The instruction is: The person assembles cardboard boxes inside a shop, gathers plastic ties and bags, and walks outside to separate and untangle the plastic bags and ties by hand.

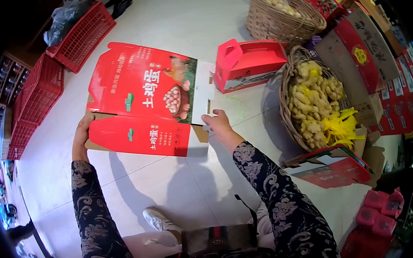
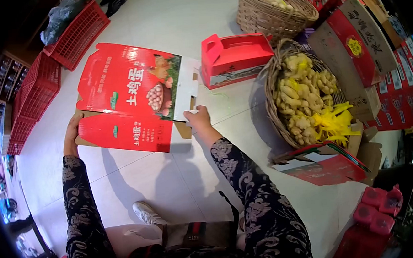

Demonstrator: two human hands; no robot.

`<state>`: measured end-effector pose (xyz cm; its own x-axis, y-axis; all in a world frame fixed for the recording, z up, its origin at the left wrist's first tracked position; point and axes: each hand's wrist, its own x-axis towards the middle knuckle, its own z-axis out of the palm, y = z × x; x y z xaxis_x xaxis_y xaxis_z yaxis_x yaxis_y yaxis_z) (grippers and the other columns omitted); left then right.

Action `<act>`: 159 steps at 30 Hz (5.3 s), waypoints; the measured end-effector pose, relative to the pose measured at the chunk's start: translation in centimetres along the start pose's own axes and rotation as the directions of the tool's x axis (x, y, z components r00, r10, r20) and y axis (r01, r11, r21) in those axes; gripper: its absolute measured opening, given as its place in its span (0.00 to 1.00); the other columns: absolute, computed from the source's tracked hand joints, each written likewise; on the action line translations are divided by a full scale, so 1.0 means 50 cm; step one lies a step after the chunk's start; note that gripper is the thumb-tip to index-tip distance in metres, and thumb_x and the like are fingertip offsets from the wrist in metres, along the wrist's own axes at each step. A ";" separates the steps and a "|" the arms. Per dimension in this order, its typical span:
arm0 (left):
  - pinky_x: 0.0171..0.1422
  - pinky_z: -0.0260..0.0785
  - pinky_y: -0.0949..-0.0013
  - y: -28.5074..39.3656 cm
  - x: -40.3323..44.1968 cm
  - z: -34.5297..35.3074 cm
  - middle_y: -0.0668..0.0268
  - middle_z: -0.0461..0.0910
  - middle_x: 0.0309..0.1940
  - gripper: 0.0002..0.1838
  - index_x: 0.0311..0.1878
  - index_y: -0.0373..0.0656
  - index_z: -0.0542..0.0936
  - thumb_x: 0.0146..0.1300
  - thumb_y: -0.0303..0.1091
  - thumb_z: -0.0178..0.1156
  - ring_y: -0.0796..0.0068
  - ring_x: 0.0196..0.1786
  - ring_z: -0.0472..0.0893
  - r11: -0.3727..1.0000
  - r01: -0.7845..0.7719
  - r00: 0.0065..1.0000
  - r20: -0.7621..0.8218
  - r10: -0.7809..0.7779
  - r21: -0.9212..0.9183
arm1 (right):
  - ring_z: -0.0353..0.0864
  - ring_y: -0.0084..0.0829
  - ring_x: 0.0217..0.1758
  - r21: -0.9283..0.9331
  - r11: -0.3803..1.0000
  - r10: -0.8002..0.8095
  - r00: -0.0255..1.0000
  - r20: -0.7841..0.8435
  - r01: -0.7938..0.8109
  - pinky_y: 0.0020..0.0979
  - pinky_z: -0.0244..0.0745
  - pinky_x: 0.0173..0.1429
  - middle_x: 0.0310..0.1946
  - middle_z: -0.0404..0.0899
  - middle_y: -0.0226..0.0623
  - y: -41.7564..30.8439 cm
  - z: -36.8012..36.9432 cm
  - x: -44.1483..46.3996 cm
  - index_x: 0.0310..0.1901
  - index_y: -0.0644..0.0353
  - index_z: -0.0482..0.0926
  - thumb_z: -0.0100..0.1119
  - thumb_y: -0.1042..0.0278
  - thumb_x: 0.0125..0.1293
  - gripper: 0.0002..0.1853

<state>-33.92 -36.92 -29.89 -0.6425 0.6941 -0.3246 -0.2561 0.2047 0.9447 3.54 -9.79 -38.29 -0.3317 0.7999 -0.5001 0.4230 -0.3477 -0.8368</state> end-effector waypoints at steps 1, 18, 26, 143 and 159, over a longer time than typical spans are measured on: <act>0.46 0.71 0.75 -0.007 0.007 -0.022 0.66 0.79 0.41 0.18 0.52 0.37 0.73 0.62 0.36 0.56 0.77 0.41 0.79 0.997 0.026 1.000 0.005 -0.027 0.066 | 0.78 0.32 0.35 0.039 0.999 0.007 1.000 0.021 -0.008 0.31 0.75 0.35 0.34 0.76 0.43 -0.007 -0.003 -0.002 0.48 0.73 0.67 0.66 0.63 0.50 0.28; 0.33 0.73 0.74 0.003 -0.033 0.027 0.66 0.80 0.34 0.10 0.44 0.38 0.77 0.59 0.28 0.55 0.79 0.30 0.79 0.953 -0.089 0.977 -0.213 0.026 -0.291 | 0.68 0.17 0.17 -0.004 0.942 0.268 0.747 0.609 -0.335 0.18 0.64 0.18 0.22 0.67 0.21 -0.037 -0.049 -0.002 0.37 0.48 0.71 0.57 0.60 0.63 0.07; 0.31 0.72 0.76 0.057 -0.047 0.054 0.67 0.80 0.33 0.09 0.43 0.38 0.77 0.60 0.28 0.55 0.81 0.29 0.78 0.961 -0.099 0.967 -0.254 0.031 -0.260 | 0.70 0.18 0.17 -0.091 0.963 0.263 0.799 0.541 -0.256 0.19 0.66 0.19 0.22 0.69 0.22 -0.021 -0.034 -0.028 0.42 0.52 0.72 0.57 0.59 0.62 0.10; 0.59 0.67 0.65 0.191 -0.285 0.161 0.57 0.71 0.55 0.31 0.61 0.36 0.64 0.58 0.41 0.59 0.64 0.56 0.72 0.963 0.101 0.995 0.041 -0.094 -0.248 | 0.80 0.44 0.34 -0.448 0.483 -0.407 0.646 0.645 0.752 0.37 0.75 0.38 0.30 0.81 0.45 -0.281 0.044 -0.185 0.56 0.62 0.66 0.67 0.46 0.47 0.39; 0.55 0.72 0.61 0.190 -0.257 0.196 0.55 0.73 0.52 0.30 0.59 0.35 0.66 0.60 0.45 0.59 0.62 0.52 0.75 0.921 0.208 0.977 0.107 -0.182 -0.328 | 0.80 0.40 0.31 -0.366 0.656 -0.341 0.692 0.637 0.660 0.35 0.73 0.37 0.32 0.80 0.43 -0.276 -0.022 -0.169 0.44 0.58 0.71 0.69 0.52 0.47 0.27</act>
<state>-21.02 -37.12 -16.30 -0.5040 0.7152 -0.4843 -0.6065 0.1062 0.7879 1.44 -11.20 -22.29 -0.9106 0.3600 -0.2030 0.3671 0.4791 -0.7973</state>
